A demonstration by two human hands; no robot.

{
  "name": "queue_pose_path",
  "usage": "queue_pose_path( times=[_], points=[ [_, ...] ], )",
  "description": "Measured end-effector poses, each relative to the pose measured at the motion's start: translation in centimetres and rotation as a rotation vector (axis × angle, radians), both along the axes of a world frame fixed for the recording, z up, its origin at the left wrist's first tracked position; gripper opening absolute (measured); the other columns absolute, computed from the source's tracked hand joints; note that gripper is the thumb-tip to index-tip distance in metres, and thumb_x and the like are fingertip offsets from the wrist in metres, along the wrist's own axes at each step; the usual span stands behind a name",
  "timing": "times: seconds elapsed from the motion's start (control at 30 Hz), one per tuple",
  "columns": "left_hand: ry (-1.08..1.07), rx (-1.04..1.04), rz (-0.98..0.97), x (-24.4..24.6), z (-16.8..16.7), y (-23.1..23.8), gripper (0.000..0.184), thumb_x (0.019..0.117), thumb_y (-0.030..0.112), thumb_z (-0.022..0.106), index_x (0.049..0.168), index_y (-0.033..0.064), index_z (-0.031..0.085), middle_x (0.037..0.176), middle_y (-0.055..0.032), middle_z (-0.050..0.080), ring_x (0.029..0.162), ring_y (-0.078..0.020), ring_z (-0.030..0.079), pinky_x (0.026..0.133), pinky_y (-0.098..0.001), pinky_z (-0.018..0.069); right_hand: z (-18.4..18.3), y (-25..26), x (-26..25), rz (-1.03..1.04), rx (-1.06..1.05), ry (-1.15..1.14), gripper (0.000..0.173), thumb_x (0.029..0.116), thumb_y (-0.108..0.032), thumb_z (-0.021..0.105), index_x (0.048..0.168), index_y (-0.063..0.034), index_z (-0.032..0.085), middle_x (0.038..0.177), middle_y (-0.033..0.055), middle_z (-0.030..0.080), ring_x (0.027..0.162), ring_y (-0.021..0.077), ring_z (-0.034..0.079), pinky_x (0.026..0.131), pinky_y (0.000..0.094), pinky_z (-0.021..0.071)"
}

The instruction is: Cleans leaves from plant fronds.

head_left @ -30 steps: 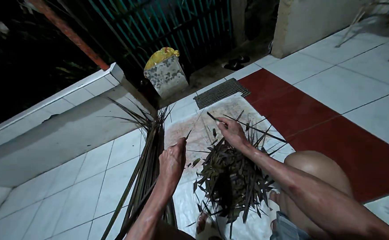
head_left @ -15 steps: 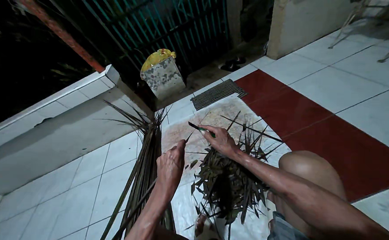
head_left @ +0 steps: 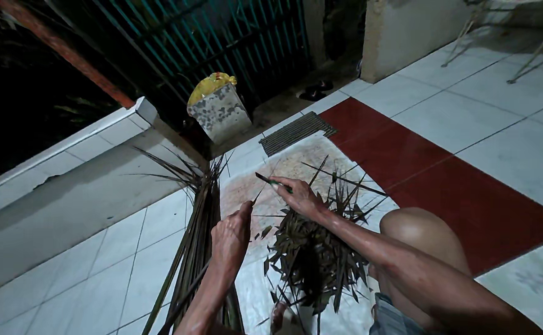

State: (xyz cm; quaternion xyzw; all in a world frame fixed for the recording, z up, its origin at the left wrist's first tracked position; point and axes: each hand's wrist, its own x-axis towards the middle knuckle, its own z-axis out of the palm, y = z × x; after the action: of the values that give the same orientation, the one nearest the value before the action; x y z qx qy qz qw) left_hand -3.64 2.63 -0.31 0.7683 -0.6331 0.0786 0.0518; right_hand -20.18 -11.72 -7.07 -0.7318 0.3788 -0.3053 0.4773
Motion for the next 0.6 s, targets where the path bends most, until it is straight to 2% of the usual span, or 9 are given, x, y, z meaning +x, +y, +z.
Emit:
queue_pose_path(
  times=[0.1,0.2,0.3,0.37,0.47,0.53,0.6],
  points=[
    [0.011,0.020,0.005,-0.1,0.1,0.0,0.034,0.1103,0.030,0.044,0.134,0.0242,0.067,0.081,-0.0126,0.073,0.072,-0.0354,0.072,0.062,-0.0554,0.0547,-0.4,-0.9,-0.3,-0.065,0.023,-0.010,0.037,0.1078,-0.040,0.050,0.141,-0.0301,0.064,0.099,0.0081,0.072,0.083,0.0229,0.067,0.081,0.0484,0.0542],
    [0.010,-0.008,-0.013,-0.1,-0.1,0.1,0.033,0.1099,0.030,0.044,0.133,0.0245,0.068,0.079,-0.0113,0.072,0.070,-0.0339,0.071,0.060,-0.0542,0.0542,-1.2,-1.9,-0.6,-0.085,0.044,-0.065,0.037,0.1080,-0.038,0.051,0.140,-0.0271,0.064,0.096,0.0079,0.072,0.078,0.0218,0.066,0.077,0.0463,0.0549],
    [0.029,-0.006,-0.012,0.0,0.0,0.1,0.034,0.1099,0.031,0.044,0.133,0.0239,0.068,0.080,-0.0118,0.073,0.070,-0.0344,0.071,0.061,-0.0552,0.0545,-1.2,-1.8,-0.6,-0.001,0.024,-0.126,0.036,0.1079,-0.034,0.052,0.140,-0.0214,0.065,0.094,0.0088,0.071,0.076,0.0192,0.065,0.076,0.0423,0.0555],
    [0.036,-0.002,-0.013,0.1,-0.1,0.1,0.034,0.1102,0.031,0.044,0.133,0.0236,0.068,0.081,-0.0117,0.073,0.070,-0.0346,0.071,0.061,-0.0558,0.0547,-1.0,-1.6,-0.5,0.038,0.008,-0.114,0.036,0.1081,-0.034,0.051,0.139,-0.0218,0.065,0.097,0.0083,0.071,0.078,0.0185,0.065,0.077,0.0414,0.0547],
    [0.048,-0.004,-0.019,0.3,0.0,0.2,0.034,0.1101,0.031,0.044,0.133,0.0240,0.068,0.080,-0.0110,0.073,0.070,-0.0339,0.072,0.061,-0.0548,0.0551,-1.7,-2.5,-0.7,-0.105,0.078,-0.032,0.036,0.1088,-0.033,0.049,0.141,-0.0238,0.064,0.106,0.0121,0.073,0.089,0.0267,0.069,0.085,0.0515,0.0554],
    [0.078,0.003,-0.012,0.3,0.1,0.2,0.034,0.1098,0.032,0.045,0.133,0.0238,0.068,0.080,-0.0116,0.073,0.071,-0.0340,0.072,0.063,-0.0549,0.0552,-2.3,-3.1,-1.0,-0.238,0.106,-0.022,0.037,0.1092,-0.032,0.048,0.142,-0.0226,0.062,0.100,0.0144,0.072,0.084,0.0302,0.068,0.080,0.0544,0.0543],
    [0.161,0.030,0.000,0.8,0.1,0.2,0.035,0.1100,0.034,0.044,0.133,0.0235,0.068,0.082,-0.0097,0.073,0.073,-0.0305,0.072,0.066,-0.0533,0.0567,-2.2,-3.1,-1.1,-0.299,0.062,-0.063,0.037,0.1097,-0.032,0.047,0.142,-0.0204,0.061,0.092,0.0148,0.069,0.076,0.0302,0.064,0.074,0.0532,0.0534]
  ],
)
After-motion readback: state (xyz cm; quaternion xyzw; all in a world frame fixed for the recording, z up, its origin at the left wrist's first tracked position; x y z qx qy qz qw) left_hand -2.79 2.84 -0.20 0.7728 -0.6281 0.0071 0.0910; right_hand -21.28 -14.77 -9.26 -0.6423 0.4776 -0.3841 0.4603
